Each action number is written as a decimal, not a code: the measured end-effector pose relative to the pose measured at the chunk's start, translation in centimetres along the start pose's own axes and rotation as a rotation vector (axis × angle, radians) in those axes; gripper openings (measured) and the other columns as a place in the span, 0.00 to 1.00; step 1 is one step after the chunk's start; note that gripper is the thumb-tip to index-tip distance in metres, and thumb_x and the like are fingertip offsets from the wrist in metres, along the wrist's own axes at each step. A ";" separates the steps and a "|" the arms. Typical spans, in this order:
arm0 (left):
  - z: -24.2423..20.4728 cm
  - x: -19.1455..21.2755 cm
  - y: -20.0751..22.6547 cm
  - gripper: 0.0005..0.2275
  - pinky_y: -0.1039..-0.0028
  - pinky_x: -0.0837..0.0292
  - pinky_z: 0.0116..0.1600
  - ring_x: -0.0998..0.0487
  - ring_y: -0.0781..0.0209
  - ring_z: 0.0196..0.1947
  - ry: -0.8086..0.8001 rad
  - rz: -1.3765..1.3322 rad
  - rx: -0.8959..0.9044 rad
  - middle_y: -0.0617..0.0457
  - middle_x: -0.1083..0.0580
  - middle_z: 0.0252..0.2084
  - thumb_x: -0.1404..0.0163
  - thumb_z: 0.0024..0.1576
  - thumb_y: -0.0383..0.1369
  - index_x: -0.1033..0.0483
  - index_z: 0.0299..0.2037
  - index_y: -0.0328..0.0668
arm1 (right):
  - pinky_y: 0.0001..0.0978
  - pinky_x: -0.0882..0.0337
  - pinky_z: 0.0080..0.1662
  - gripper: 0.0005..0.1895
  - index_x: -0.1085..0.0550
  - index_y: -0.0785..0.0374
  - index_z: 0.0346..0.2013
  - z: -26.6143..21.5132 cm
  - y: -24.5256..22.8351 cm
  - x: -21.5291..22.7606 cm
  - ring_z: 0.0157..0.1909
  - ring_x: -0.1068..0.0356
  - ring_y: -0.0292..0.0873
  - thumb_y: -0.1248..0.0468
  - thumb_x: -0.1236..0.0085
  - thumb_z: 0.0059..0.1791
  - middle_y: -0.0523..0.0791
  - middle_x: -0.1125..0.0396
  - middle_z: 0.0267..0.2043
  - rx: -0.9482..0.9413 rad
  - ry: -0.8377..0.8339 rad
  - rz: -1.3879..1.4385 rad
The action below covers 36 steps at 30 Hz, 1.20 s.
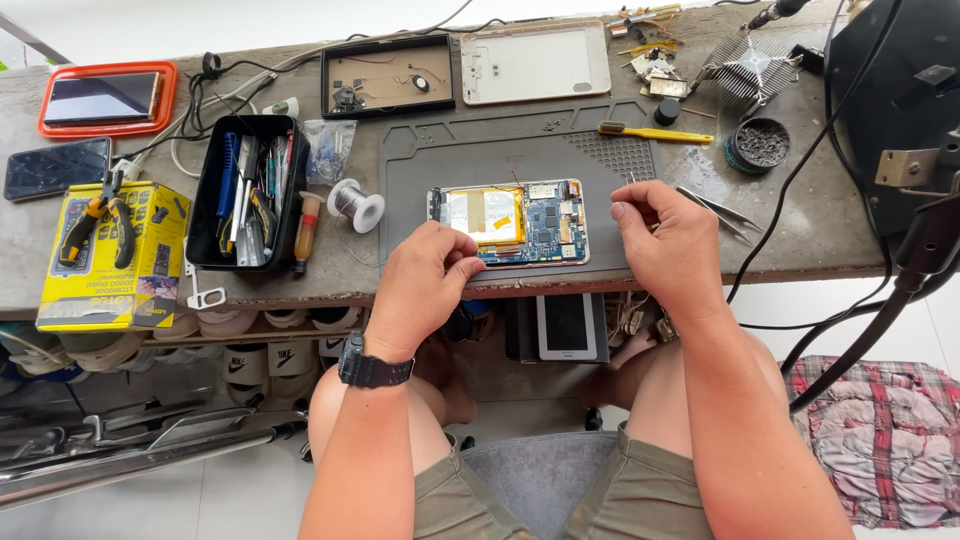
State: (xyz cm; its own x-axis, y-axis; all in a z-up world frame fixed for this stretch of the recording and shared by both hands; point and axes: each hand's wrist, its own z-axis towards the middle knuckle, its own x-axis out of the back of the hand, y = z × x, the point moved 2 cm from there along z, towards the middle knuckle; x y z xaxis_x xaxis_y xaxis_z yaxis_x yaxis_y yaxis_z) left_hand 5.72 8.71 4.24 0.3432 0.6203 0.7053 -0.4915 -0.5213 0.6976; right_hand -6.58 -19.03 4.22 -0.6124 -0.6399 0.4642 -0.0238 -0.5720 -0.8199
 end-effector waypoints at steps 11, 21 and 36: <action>-0.2 -0.1 -0.3 0.04 0.57 0.19 0.48 0.16 0.46 0.39 0.021 -0.024 -0.030 0.52 0.24 0.34 0.38 0.63 0.35 0.16 0.42 0.49 | 0.33 0.22 0.38 0.09 0.16 0.58 0.46 3.8 1.3 -2.0 0.34 0.25 0.42 0.73 0.39 0.59 0.47 0.26 0.32 0.115 -0.048 0.014; -0.2 0.3 -0.1 0.04 0.59 0.20 0.46 0.17 0.47 0.37 0.001 -0.008 -0.026 0.54 0.25 0.33 0.38 0.63 0.36 0.17 0.42 0.50 | 0.39 0.21 0.45 0.10 0.16 0.55 0.46 4.4 1.2 -1.5 0.40 0.22 0.45 0.72 0.42 0.60 0.44 0.26 0.33 0.176 -0.108 -0.070; -0.2 1.8 -0.5 0.03 0.65 0.21 0.40 0.21 0.57 0.29 -0.161 -0.045 0.116 0.55 0.24 0.32 0.38 0.60 0.33 0.15 0.41 0.49 | 0.48 0.25 0.57 0.19 0.15 0.46 0.47 1.1 -0.3 0.0 0.52 0.27 0.54 0.73 0.50 0.60 0.46 0.28 0.45 0.233 -0.280 -0.267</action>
State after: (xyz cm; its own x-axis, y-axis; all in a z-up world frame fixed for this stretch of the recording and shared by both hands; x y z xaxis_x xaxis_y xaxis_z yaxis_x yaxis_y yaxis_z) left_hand 6.34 10.18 5.13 0.4907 0.5475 0.6778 -0.3809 -0.5648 0.7320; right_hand -5.76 -19.42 4.84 -0.3706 -0.5501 0.7483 0.0465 -0.8157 -0.5766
